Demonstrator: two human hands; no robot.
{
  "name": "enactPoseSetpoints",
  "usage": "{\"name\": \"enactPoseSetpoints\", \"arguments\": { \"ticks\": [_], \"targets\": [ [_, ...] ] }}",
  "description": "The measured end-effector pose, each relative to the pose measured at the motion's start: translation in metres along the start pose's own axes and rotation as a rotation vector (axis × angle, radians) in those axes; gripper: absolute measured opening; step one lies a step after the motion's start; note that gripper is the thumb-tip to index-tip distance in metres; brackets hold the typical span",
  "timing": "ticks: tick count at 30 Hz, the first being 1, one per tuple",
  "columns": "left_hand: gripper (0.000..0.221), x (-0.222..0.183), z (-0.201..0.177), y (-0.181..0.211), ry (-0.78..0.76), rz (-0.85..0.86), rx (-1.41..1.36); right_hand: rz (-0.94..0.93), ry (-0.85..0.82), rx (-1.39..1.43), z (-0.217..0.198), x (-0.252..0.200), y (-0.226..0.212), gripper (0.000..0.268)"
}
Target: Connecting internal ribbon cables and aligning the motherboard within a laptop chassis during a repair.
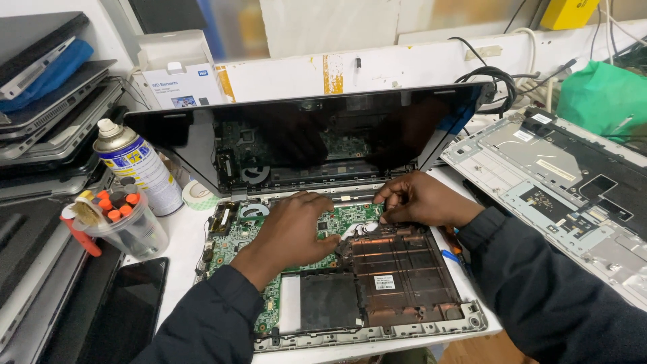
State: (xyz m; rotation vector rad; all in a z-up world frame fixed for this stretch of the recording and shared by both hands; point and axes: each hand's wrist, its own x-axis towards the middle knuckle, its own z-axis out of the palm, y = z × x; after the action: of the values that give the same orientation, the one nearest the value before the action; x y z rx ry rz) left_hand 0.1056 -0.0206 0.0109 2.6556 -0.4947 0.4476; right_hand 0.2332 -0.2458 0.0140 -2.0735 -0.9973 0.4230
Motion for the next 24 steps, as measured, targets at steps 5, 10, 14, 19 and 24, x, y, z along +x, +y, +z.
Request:
{"name": "enactPoseSetpoints", "arguments": {
  "ticks": [5,10,14,19,24],
  "targets": [
    [0.053,0.002,0.004,-0.008,0.012,-0.027,-0.063,0.012,0.015,0.008,0.002,0.002,0.000,0.018],
    [0.053,-0.002,0.010,-0.010,0.013,-0.017,0.005,0.022,0.029,-0.001,0.006,0.002,0.000,0.021],
    [0.047,-0.002,0.013,-0.011,0.020,-0.007,-0.027,0.021,0.035,-0.030,0.005,0.003,0.001,0.021],
    [0.045,-0.001,0.013,-0.012,0.029,-0.012,-0.014,-0.007,0.045,-0.063,0.005,0.004,0.006,0.026],
    [0.050,-0.001,0.018,-0.017,0.092,0.008,-0.127,0.005,0.033,-0.078,0.006,0.006,0.012,0.031]
  ]
}}
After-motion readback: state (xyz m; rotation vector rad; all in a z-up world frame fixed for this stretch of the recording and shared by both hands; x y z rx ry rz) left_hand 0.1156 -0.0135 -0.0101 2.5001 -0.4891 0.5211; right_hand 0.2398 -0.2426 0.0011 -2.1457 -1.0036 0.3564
